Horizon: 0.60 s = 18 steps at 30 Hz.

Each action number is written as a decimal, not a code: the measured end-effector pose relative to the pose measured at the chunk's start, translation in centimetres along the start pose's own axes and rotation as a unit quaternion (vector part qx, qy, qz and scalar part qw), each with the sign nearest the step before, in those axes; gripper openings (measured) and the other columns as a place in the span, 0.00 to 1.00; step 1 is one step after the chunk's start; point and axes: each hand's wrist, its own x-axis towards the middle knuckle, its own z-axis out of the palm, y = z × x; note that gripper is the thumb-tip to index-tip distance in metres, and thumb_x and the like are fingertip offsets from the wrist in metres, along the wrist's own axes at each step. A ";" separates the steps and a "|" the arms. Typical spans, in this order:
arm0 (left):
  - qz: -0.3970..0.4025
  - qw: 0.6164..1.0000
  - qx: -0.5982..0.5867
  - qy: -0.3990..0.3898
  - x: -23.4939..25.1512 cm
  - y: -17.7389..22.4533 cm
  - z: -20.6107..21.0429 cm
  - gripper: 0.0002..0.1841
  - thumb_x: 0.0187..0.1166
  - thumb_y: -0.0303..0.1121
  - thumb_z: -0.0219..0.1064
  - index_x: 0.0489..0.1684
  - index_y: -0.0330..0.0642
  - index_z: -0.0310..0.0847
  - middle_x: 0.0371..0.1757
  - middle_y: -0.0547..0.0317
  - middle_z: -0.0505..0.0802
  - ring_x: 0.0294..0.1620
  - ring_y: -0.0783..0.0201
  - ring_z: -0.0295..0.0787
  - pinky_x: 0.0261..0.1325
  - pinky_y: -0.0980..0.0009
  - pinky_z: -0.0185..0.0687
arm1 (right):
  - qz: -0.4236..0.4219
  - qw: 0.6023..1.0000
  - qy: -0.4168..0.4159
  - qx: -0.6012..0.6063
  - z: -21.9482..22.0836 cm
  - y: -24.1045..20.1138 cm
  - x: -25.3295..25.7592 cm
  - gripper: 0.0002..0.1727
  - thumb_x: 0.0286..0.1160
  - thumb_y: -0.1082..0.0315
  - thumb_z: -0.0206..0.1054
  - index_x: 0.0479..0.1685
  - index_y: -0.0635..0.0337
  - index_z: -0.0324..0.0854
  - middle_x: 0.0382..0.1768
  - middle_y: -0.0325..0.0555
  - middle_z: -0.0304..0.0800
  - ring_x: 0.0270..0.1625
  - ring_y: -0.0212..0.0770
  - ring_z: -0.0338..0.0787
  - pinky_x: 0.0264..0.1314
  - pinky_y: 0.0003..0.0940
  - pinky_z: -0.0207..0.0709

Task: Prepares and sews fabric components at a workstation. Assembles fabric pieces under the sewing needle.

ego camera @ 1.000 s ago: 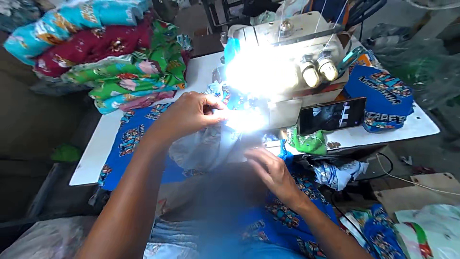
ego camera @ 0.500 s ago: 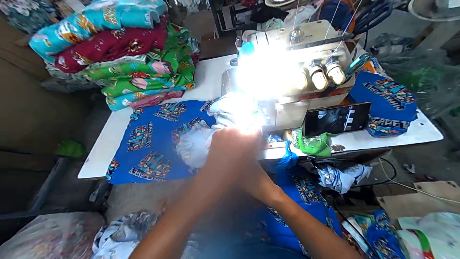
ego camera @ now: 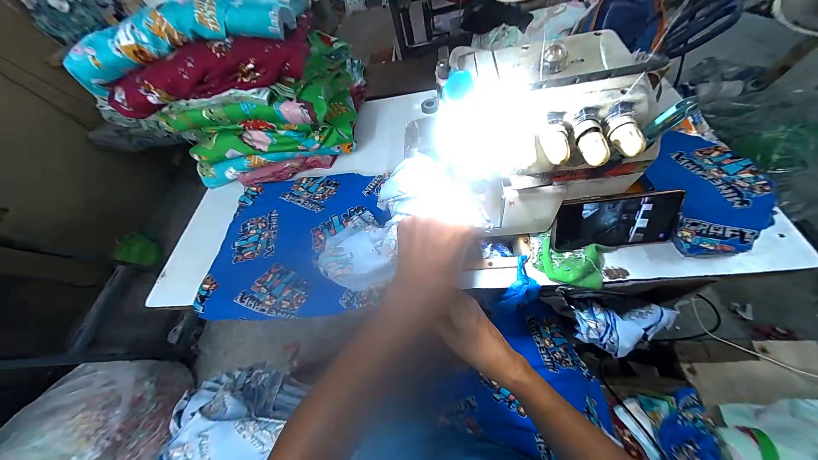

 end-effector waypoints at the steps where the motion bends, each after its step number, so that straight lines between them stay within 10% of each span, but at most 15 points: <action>1: 0.000 1.000 0.001 0.007 0.1 -0.1 0.2 0.06 0.75 0.31 0.72 0.31 0.39 0.91 0.23 0.50 0.85 0.21 0.49 0.83 0.21 0.56 0.69 | 0.007 1.000 -0.008 -0.002 -0.1 0.1 -0.1 0.17 0.82 0.66 0.64 0.60 0.69 0.86 0.54 0.55 0.90 0.49 0.32 0.90 0.56 0.21 0.82; 4: -0.017 0.999 -0.029 0.013 0.6 -1.1 0.2 0.07 0.78 0.34 0.71 0.37 0.41 0.93 0.28 0.48 0.89 0.28 0.47 0.88 0.25 0.53 0.75 | -0.002 1.000 -0.019 -0.003 -0.5 1.0 -0.7 0.19 0.84 0.66 0.62 0.67 0.67 0.84 0.58 0.55 0.89 0.54 0.35 0.91 0.61 0.24 0.82; 6: -0.071 0.993 -0.090 0.008 1.4 -3.7 -0.4 0.11 0.83 0.38 0.67 0.45 0.41 0.92 0.47 0.43 0.93 0.52 0.41 0.90 0.49 0.44 0.83 | -0.005 1.000 -0.031 0.000 -1.0 1.7 -1.2 0.20 0.86 0.67 0.60 0.71 0.67 0.82 0.63 0.55 0.89 0.62 0.38 0.90 0.68 0.28 0.81; 10: -0.199 0.970 -0.141 0.004 3.6 -9.9 -1.1 0.23 0.83 0.46 0.68 0.68 0.39 0.84 0.76 0.40 0.81 0.78 0.37 0.73 0.76 0.39 0.68 | 0.019 0.999 -0.046 -0.001 -1.5 2.1 -2.2 0.20 0.87 0.65 0.60 0.72 0.64 0.81 0.65 0.52 0.88 0.58 0.36 0.91 0.65 0.27 0.83; 15: -0.107 0.968 -0.217 -0.073 2.4 -13.6 -2.6 0.14 0.79 0.38 0.73 0.46 0.32 0.89 0.75 0.40 0.82 0.77 0.44 0.77 0.76 0.43 0.71 | 0.013 0.998 -0.068 0.006 -1.4 1.7 -2.9 0.20 0.87 0.65 0.60 0.71 0.64 0.82 0.65 0.53 0.87 0.57 0.36 0.91 0.63 0.26 0.84; 18: -0.046 0.948 -0.288 -0.127 -0.4 -13.5 -9.4 0.12 0.73 0.47 0.71 0.34 0.49 0.89 0.67 0.62 0.86 0.72 0.63 0.80 0.72 0.58 0.79 | 0.020 0.996 -0.086 0.000 -1.6 1.7 -3.6 0.19 0.88 0.65 0.59 0.71 0.63 0.82 0.64 0.53 0.87 0.55 0.37 0.91 0.62 0.27 0.84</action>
